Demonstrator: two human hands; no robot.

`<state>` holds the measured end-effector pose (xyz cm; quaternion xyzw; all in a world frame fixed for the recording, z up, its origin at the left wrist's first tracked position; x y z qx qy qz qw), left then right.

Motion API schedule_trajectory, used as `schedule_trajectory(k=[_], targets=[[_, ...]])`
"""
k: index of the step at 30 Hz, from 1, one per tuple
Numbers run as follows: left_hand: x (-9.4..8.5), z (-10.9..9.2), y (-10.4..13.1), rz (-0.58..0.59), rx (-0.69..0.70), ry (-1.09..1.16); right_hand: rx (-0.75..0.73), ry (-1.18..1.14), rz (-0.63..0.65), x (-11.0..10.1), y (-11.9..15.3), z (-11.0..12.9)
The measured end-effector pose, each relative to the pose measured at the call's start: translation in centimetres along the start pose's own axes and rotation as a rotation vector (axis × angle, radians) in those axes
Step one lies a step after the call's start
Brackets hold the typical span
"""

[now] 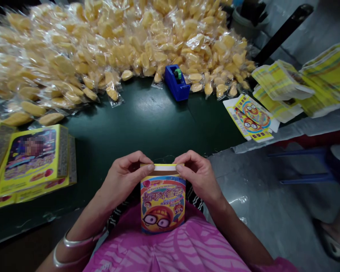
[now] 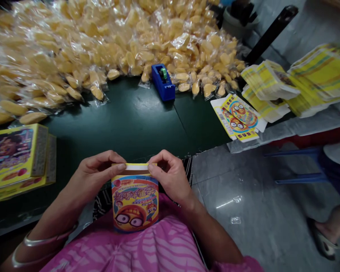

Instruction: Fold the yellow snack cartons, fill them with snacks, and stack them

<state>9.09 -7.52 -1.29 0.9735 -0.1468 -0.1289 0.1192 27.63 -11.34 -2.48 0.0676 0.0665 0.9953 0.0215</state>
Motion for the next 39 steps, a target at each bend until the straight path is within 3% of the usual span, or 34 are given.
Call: schedule_trajectory(k=[6,12,16,22,26,32,36,39], targets=[[0.0,0.6,1.6,-0.018,0.061,-0.071,-0.056,0.015,-0.066,-0.8,1.9,-0.4],[0.3,2.0,3.6,-0.221,0.066,-0.02,-0.096,0.003,-0.125,-1.2,3.1,-0.9],[0.1,2.1,3.5,-0.214,0.077,-0.016,-0.078,0.008,-0.142,-1.2,3.2,-1.1],[-0.5,2.6,3.1,-0.058,0.103,0.127,-0.108,0.058,-0.08,-0.4,2.9,-0.7],[-0.4,3.8,3.7,-0.169,0.02,0.195,-0.113,0.057,-0.081,0.0,2.4,-0.4],[0.6,4.1,3.7,-0.102,-0.058,0.173,-0.08,-0.035,0.016,0.6,1.8,-0.1],[-0.4,3.8,4.1,-0.199,-0.023,0.111,-0.044,-0.157,0.018,1.0,1.3,-0.7],[-2.1,3.5,3.6,-0.3,-0.003,0.06,-0.02,-0.294,0.082,1.9,-0.4,-1.0]])
Point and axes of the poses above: each hand's wrist, its own y-axis away from the middle knuckle, its own x-axis out of the palm, z = x × y, the point moved 6 cm from there along -y, towards the middle knuckle, and after that the axes turned 3 degrees about -y, right-handed, at the moved point
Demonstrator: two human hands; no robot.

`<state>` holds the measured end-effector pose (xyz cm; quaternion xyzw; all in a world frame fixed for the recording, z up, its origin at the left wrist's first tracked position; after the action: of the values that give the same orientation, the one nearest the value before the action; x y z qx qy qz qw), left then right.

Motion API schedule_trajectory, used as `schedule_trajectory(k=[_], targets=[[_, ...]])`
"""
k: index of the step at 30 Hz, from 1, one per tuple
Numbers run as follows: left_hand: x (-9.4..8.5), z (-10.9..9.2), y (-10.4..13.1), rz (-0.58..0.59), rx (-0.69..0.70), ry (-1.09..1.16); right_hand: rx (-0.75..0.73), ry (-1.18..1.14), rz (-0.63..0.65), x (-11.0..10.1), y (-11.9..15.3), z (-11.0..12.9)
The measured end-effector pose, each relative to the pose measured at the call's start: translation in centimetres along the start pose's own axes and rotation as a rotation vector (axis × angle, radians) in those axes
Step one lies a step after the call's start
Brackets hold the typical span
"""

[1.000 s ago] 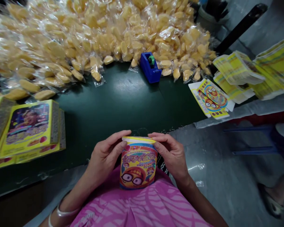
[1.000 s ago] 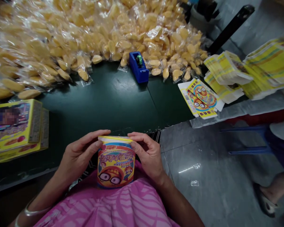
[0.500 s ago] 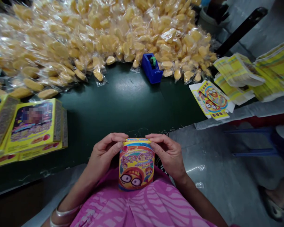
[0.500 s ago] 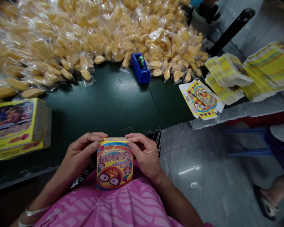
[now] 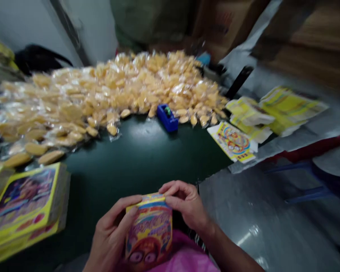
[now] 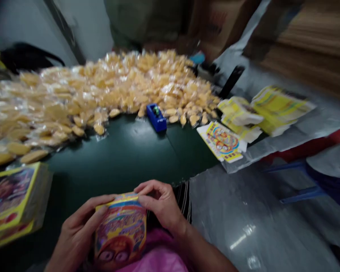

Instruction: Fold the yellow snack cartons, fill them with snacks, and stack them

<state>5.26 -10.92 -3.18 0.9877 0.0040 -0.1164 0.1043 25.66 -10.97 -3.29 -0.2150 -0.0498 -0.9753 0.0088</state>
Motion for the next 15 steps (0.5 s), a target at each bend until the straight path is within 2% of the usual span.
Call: schedule_trajectory(k=[2,3,5,7,10,13,15], targets=[[-1.0,-0.2,-1.4,-0.062,0.003,0.029,0.009,-0.06,0.074,-0.2,-2.5,0.4],[-1.4,-0.3,-2.1,-0.082,0.0,0.062,-0.005,-0.048,0.069,-0.8,-4.2,1.0],[-1.8,-0.6,-3.6,-0.097,-0.002,0.125,-0.069,0.04,-0.062,-3.4,-8.3,3.0],[-1.5,-0.8,-4.7,-0.091,0.013,0.156,-0.138,0.164,-0.33,-6.9,-12.7,5.3],[-0.5,-0.6,-5.9,-0.065,0.01,0.187,-0.078,0.26,-0.454,-9.7,-19.5,7.1],[0.5,0.3,-6.8,-0.03,-0.054,0.257,0.067,0.348,-0.441,-9.9,-24.6,7.2],[0.9,1.1,-7.2,-0.004,-0.098,0.309,0.157,0.393,-0.417,-9.3,-26.6,6.9]])
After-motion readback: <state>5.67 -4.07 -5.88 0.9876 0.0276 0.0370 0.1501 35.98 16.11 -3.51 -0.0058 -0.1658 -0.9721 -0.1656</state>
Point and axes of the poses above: each hand's wrist, its own y-axis away from the middle knuckle, its own x-axis out of the palm, z = x × y, the point moved 6 cm from there along -y, towards the middle knuckle, and after that the axes turned 3 degrees about -y, right-handed, at the moved point
